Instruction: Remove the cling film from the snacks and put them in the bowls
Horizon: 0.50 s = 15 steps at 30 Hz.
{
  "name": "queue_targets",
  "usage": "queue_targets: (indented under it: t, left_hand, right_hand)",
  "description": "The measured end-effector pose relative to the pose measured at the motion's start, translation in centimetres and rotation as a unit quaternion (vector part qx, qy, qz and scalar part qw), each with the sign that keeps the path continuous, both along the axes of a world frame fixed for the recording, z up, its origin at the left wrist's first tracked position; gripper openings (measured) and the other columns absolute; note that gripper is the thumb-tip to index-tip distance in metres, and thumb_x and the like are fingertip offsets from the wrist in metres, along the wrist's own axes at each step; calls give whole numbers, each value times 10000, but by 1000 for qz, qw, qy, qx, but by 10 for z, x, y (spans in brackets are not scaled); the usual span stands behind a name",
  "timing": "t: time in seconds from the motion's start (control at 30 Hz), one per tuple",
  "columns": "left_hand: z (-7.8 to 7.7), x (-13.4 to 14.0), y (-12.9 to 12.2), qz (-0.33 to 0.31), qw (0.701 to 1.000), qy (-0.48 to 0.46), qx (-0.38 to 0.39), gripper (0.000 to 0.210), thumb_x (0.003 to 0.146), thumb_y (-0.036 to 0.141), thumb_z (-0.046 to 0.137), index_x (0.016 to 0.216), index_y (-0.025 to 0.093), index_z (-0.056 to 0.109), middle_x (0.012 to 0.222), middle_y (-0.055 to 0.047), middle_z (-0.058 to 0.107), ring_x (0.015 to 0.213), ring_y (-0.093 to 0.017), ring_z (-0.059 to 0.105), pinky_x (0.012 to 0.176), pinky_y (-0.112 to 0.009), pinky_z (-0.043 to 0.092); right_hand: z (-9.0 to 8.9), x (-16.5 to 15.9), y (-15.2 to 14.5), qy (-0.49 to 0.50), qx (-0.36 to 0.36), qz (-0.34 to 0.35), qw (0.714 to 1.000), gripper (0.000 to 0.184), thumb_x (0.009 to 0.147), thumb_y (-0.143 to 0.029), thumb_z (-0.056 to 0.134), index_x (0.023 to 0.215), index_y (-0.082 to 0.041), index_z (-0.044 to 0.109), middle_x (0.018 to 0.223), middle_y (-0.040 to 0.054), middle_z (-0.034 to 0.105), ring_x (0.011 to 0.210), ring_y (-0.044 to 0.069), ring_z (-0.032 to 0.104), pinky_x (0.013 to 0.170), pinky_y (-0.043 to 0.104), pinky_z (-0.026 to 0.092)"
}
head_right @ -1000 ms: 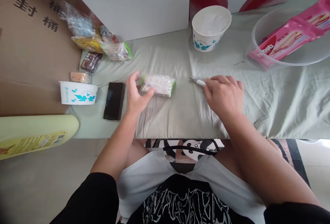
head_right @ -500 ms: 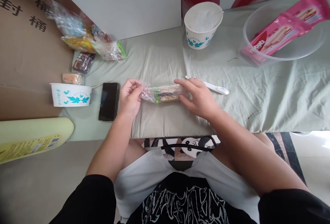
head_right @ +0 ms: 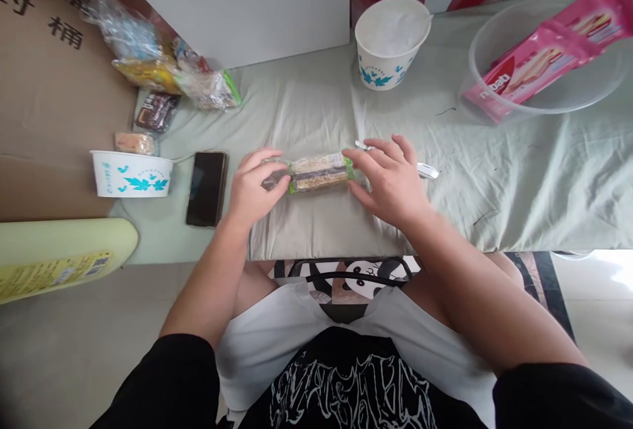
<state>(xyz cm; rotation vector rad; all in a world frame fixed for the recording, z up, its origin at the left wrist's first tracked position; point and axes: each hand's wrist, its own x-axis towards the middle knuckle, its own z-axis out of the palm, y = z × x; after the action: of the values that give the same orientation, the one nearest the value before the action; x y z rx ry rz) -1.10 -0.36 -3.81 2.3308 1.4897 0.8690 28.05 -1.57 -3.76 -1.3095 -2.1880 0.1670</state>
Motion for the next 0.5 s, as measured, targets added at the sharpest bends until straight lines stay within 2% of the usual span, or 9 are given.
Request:
queue_targets:
  t: [0.07, 0.13, 0.2, 0.27, 0.37, 0.43, 0.5]
  left_hand:
    - [6, 2, -7, -10, 999, 12, 35, 117, 903, 190, 629, 885, 233, 735, 1109, -66, 765, 1194, -274, 689, 1075, -494, 534]
    - [12, 2, -15, -28, 995, 5, 91, 133, 886, 157, 635, 846, 237, 733, 1015, -47, 780, 1111, -261, 722, 1024, -487, 564]
    - [20, 4, -25, -51, 990, -6, 130, 130, 860, 138, 650, 833, 233, 734, 948, -34, 787, 1005, -238, 745, 938, -443, 599]
    - [28, 7, -37, -71, 991, -12, 114, 140, 846, 128, 646, 805, 228, 735, 898, -24, 790, 872, -202, 747, 804, -367, 614]
    - [40, 11, -56, -94, 995, -14, -21, 144, 848, 156, 648, 795, 239, 753, 860, -21, 791, 732, -172, 725, 652, -297, 572]
    - [46, 12, -66, -130, 979, -6, -156, 76, 841, 224, 709, 859, 251, 778, 811, -15, 781, 656, -164, 708, 579, -276, 534]
    - [51, 13, -70, -159, 953, -8, -257, 94, 836, 309, 759, 909, 256, 784, 719, 6, 747, 554, -145, 662, 522, -265, 498]
  right_hand:
    - [0, 0, -3, -27, 12, 19, 999, 193, 940, -214, 571, 1050, -278, 716, 892, 38, 727, 1030, 273, 678, 1105, 562, 389]
    - [3, 2, -8, -38, 33, 29, 998, 156, 946, -206, 580, 924, -278, 716, 899, 36, 718, 950, 240, 665, 1040, 502, 428]
    - [9, 6, -15, -36, 59, 44, 997, 142, 940, -203, 597, 865, -267, 699, 984, 45, 735, 986, 239, 665, 996, 463, 447]
    - [17, 9, -24, -36, 67, 76, 994, 157, 945, -186, 577, 864, -260, 689, 1046, 41, 755, 1031, 233, 680, 1005, 446, 450]
    - [26, 11, -38, -76, 11, 143, 987, 221, 970, -195, 498, 940, -255, 709, 885, 26, 766, 855, 205, 702, 966, 433, 477]
    - [28, 9, -45, -134, -60, 169, 975, 264, 990, -250, 464, 989, -250, 728, 751, 22, 737, 694, 200, 667, 803, 403, 498]
    - [28, 5, -51, -201, -129, 149, 960, 310, 1009, -316, 439, 991, -253, 743, 680, 25, 711, 572, 201, 612, 596, 357, 416]
